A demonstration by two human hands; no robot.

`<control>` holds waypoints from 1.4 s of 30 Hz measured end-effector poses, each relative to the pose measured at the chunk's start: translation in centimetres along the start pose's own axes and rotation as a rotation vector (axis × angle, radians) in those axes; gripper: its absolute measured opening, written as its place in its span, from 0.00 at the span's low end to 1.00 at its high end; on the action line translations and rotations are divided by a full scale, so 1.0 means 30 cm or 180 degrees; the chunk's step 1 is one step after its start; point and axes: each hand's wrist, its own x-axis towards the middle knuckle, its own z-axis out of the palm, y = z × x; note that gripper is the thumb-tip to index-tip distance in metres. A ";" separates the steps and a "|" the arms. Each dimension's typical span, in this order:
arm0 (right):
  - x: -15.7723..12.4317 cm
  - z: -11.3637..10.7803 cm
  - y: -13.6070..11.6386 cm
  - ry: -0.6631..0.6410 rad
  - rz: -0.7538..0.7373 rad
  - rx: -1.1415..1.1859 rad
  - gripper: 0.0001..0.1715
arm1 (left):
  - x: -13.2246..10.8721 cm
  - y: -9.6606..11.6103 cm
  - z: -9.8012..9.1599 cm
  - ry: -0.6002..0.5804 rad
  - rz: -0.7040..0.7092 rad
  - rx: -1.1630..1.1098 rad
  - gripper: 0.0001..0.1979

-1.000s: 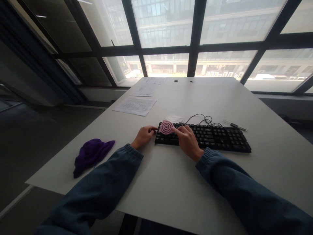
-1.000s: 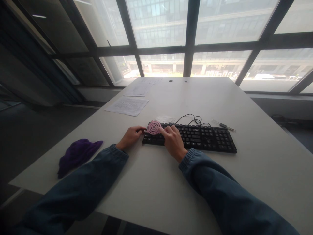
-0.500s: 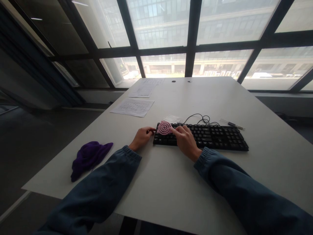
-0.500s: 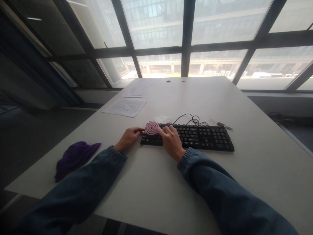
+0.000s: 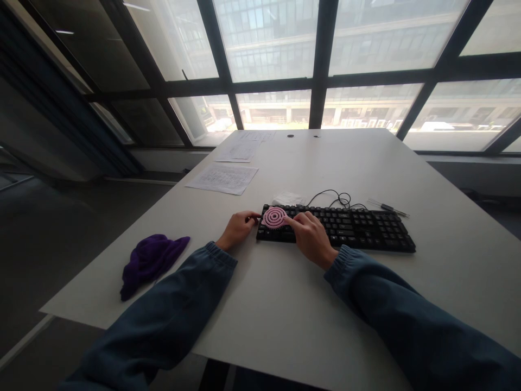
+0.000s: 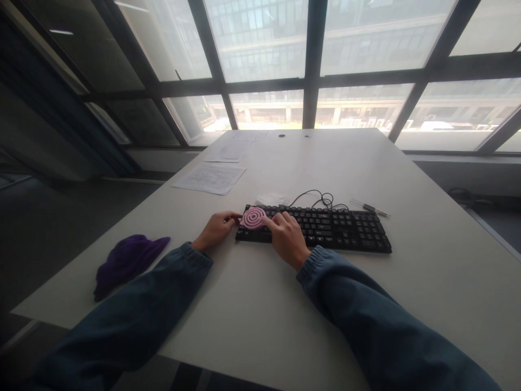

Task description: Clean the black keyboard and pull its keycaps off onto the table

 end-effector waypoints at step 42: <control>-0.070 -0.043 0.032 -0.0120 -0.0203 0.0224 0.27 | 0.000 -0.016 0.006 0.0011 -0.0003 -0.0065 0.19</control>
